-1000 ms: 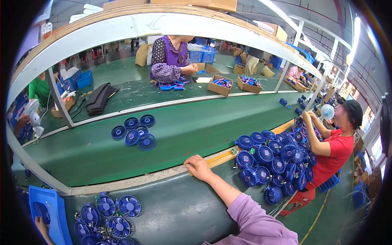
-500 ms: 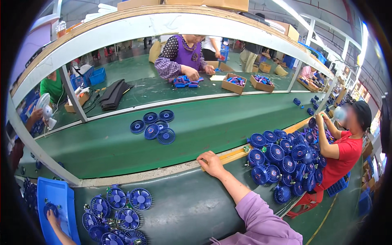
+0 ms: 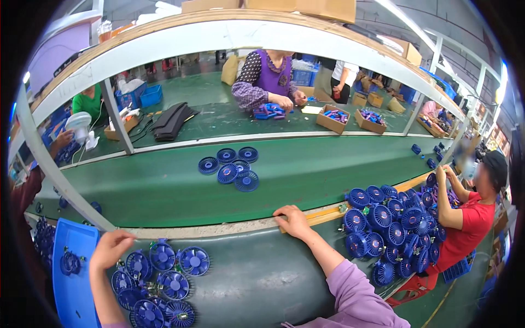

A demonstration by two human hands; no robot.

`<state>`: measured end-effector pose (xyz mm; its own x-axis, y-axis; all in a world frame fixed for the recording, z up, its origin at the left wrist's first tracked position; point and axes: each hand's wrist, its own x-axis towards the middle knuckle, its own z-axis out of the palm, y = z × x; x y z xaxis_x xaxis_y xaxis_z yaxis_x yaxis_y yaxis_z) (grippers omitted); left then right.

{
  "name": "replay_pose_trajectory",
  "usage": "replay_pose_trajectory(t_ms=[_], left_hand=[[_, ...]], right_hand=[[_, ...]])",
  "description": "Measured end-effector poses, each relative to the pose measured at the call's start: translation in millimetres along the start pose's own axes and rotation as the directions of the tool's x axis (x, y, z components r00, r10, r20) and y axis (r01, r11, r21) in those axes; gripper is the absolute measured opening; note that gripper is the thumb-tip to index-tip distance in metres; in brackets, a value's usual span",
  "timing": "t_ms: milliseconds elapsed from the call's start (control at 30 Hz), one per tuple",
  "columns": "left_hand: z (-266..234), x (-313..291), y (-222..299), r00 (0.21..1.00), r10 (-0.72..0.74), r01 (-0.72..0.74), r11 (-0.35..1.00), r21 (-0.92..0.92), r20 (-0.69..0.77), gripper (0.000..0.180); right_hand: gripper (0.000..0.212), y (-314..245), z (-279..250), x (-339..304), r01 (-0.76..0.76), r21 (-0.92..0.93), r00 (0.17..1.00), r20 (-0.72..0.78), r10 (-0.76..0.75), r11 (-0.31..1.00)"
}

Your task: The person assembles small portable fans on a production line by attaching grill covers onto fan housings by hand and placing the parts on the table.

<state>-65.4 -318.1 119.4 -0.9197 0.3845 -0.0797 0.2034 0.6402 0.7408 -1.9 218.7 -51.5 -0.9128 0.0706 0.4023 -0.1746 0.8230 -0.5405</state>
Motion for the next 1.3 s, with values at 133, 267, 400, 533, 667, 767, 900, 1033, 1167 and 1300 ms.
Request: replay_pose_trajectory(t_ms=[133, 267, 400, 533, 667, 767, 900, 1033, 1167, 1300], left_hand=[[55, 85, 42, 0.932, 0.244, -0.277, 0.956, 0.094, 0.269, 0.038], [131, 200, 49, 0.913, 0.351, -0.401, 0.866, 0.300, 0.209, 0.058], [195, 307, 45, 0.939, 0.343, -0.321, 0.842, 0.433, 0.027, 0.065], [230, 379, 41, 0.947, 0.298, -0.233, 0.894, 0.383, -0.119, 0.068], [268, 403, 69, 0.970, 0.221, -0.162, 0.904, 0.396, -0.106, 0.067], [276, 395, 73, 0.960, 0.277, -0.224, 0.838, 0.498, -0.036, 0.058], [278, 366, 69, 0.943, 0.332, -0.298, 0.865, 0.405, -0.015, 0.047], [265, 340, 44, 0.856, 0.515, -0.479, 0.827, 0.294, -0.054, 0.024], [251, 296, 50, 0.829, 0.537, -0.548, 0.836, 0.037, 0.156, 0.024], [238, 245, 61, 0.849, 0.372, -0.291, 0.922, -0.256, 0.376, 0.025]], right_hand=[[0.044, -1, -10, 51, -0.138, 0.142, 0.990, 0.062, 0.130, 0.980], [0.056, 29, 8, 125, -0.043, 0.004, 0.998, -0.042, 0.043, 0.999], [0.062, 73, 43, 200, -0.024, -0.178, 0.998, -0.055, 0.015, 0.984], [0.061, 67, 69, 230, -0.122, -0.088, 0.984, -0.144, 0.108, 0.989], [0.050, 93, 92, 216, -0.129, -0.235, 0.978, -0.188, 0.085, 0.963], [0.046, 88, 88, 214, -0.105, -0.195, 0.982, -0.174, 0.071, 0.975], [0.036, 75, 78, 198, -0.087, -0.098, 0.982, -0.177, 0.069, 0.991], [0.034, 60, 58, 179, 0.066, -0.004, 0.987, -0.145, -0.066, 0.998], [0.035, 51, 33, 147, -0.008, 0.285, 0.979, 0.197, -0.050, 0.958], [0.037, 20, 13, 115, 0.038, 0.583, 0.925, 0.287, -0.250, 0.812]])
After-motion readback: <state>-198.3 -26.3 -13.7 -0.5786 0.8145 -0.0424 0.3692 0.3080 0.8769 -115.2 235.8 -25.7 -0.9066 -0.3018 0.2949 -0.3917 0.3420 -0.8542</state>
